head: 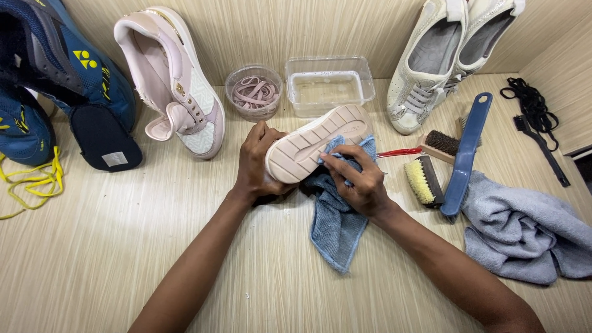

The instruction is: The person scrubs the sole of a pink sneaker with a toothbrush and wipes it with a blue cloth. The person repeats the scrubbing and wiping cycle on the same shoe sole.

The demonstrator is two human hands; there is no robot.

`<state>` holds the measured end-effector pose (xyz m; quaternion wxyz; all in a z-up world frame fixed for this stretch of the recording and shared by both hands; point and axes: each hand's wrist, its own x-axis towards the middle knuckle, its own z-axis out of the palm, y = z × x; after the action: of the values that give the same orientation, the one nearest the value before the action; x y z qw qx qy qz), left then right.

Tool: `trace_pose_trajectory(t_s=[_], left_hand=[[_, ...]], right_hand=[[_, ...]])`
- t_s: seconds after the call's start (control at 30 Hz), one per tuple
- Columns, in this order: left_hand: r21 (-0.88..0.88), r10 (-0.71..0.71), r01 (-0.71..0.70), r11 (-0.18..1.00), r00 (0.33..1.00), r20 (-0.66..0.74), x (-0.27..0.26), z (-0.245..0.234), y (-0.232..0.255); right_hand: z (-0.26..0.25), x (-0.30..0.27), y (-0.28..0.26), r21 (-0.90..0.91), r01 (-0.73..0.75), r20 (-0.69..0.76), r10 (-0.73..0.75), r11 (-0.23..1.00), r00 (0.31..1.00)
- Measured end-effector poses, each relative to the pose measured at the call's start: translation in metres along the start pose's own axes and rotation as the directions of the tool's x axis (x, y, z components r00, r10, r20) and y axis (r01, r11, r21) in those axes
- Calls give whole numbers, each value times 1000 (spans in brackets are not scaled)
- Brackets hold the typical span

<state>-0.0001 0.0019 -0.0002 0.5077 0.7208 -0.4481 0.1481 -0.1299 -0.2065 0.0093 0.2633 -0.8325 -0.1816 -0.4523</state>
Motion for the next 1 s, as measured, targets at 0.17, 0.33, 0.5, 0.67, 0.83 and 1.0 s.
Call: trace_pose_trajectory(t_s=[0.17, 0.33, 0.5, 0.67, 0.83, 1.0], left_hand=[[4, 10, -10, 1000, 1000, -8, 1, -1, 4], [-10, -3, 3, 1000, 1000, -7, 1, 0, 6], [-2, 8, -8, 1000, 1000, -5, 1, 0, 1], [4, 3, -3, 1000, 1000, -4, 1, 0, 3], [17, 6, -6, 1000, 1000, -3, 0, -1, 3], [19, 1, -1, 1000, 1000, -13, -1, 0, 2]], right_hand=[[-2, -2, -4, 81, 54, 85, -61, 995, 994], [1, 6, -2, 11, 9, -4, -9, 1000, 1000], [4, 4, -2, -19, 8, -35, -8, 1000, 999], [3, 6, -2, -8, 4, -29, -4, 1000, 1000], [3, 4, -1, -4, 9, -23, -9, 1000, 1000], [0, 6, -19, 17, 44, 50, -45, 999, 998]])
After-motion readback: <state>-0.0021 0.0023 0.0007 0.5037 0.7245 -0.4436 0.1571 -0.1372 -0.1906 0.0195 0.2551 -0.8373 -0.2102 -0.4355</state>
